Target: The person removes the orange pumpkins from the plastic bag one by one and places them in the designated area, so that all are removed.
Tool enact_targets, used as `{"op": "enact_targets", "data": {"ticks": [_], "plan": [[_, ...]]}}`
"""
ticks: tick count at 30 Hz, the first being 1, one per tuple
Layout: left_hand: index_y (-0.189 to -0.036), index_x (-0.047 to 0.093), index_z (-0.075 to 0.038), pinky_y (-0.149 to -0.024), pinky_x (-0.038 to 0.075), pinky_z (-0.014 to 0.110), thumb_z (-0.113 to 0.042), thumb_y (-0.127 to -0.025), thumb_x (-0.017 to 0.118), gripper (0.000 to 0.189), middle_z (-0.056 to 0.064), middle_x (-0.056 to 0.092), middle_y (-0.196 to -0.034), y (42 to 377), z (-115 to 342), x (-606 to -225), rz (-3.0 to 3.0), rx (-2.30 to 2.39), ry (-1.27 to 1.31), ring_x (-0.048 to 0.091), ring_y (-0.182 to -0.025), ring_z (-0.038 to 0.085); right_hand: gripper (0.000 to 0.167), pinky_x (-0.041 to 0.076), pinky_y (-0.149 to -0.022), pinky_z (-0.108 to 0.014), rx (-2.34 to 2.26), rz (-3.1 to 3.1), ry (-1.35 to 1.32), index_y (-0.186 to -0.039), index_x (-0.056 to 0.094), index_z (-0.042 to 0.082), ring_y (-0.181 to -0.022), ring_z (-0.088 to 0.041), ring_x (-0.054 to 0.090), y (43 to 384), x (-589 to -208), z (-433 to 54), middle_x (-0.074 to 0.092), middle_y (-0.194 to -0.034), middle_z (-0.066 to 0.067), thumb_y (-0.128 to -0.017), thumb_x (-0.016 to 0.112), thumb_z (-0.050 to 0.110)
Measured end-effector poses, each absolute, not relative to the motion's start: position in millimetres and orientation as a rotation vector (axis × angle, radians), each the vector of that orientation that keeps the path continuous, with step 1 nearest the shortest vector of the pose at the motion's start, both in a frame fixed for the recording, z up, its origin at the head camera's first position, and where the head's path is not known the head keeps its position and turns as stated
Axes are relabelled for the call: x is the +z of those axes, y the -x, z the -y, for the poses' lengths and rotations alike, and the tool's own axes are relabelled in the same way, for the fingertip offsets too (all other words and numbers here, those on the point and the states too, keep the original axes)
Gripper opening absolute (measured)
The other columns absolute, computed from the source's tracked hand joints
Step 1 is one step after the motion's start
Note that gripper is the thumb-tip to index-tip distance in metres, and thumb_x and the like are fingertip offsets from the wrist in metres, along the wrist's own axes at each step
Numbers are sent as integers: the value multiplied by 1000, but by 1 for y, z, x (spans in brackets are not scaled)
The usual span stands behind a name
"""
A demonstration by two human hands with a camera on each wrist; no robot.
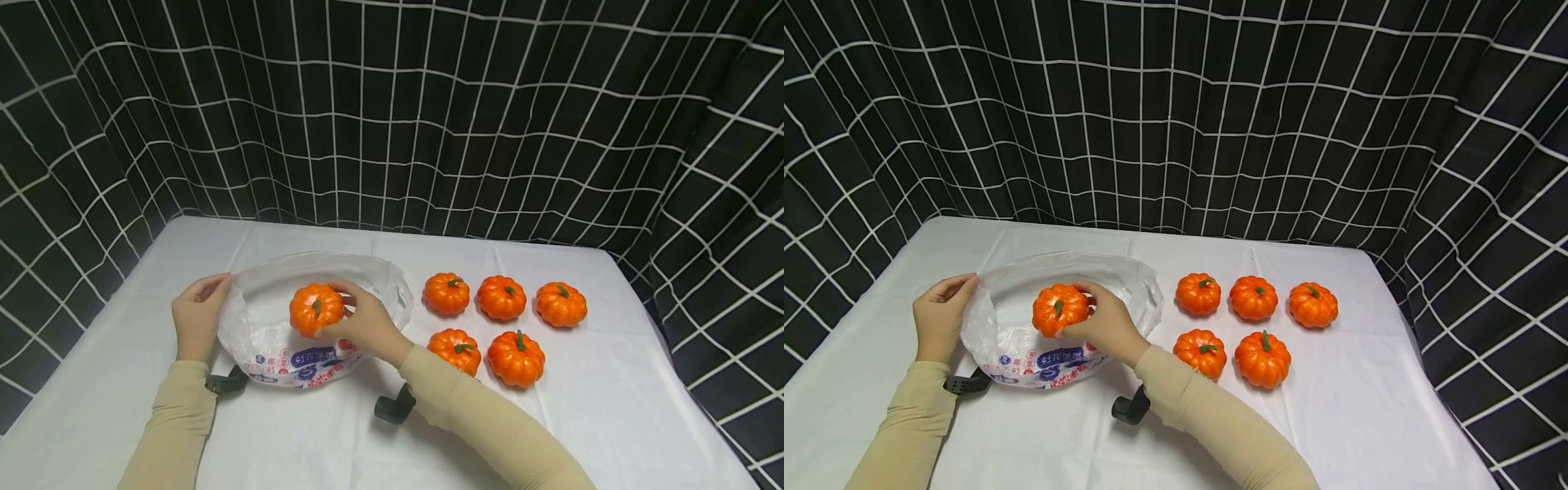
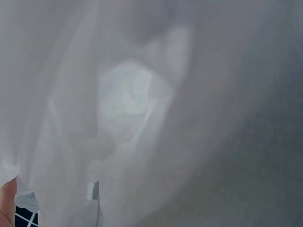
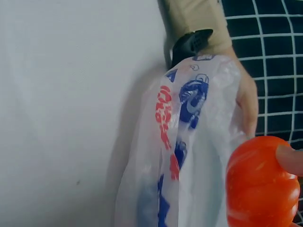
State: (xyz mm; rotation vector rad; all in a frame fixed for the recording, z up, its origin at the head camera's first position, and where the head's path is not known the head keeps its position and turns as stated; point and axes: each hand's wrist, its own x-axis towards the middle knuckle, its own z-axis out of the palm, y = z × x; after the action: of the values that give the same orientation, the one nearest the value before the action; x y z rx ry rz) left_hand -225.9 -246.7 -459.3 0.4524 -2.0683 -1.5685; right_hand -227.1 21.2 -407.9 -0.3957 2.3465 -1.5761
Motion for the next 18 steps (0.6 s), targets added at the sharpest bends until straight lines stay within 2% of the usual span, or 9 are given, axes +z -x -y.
{"op": "enact_targets", "data": {"ticks": [4,12,18], "plan": [[-111,74,-9,-88,50,9,-36,-91,72,33,0,75,-114,226,247,-460,2076,-1574,-452,61,-97,-8,81,47,-109,-48,-1604,-2341,399,-145,49,14,-133,-38,52,222,-406,-39,48,-151,-9,-73,85,8],[-111,74,-10,-91,50,13,-37,-90,73,34,-3,75,-112,226,247,-459,2078,-1581,-477,61,-98,-8,80,46,-110,-43,-1666,-2345,396,-143,52,12,-132,-32,54,212,-400,-76,51,-148,-10,-71,86,7],[-111,75,-11,-91,51,12,-38,-90,73,35,-1,75,-114,226,247,-461,2084,-1570,-462,61,-98,-9,79,44,-112,-44,-1656,-2340,402,-145,49,10,-135,-31,51,202,-391,-104,49,-150,-11,-75,84,6]]}}
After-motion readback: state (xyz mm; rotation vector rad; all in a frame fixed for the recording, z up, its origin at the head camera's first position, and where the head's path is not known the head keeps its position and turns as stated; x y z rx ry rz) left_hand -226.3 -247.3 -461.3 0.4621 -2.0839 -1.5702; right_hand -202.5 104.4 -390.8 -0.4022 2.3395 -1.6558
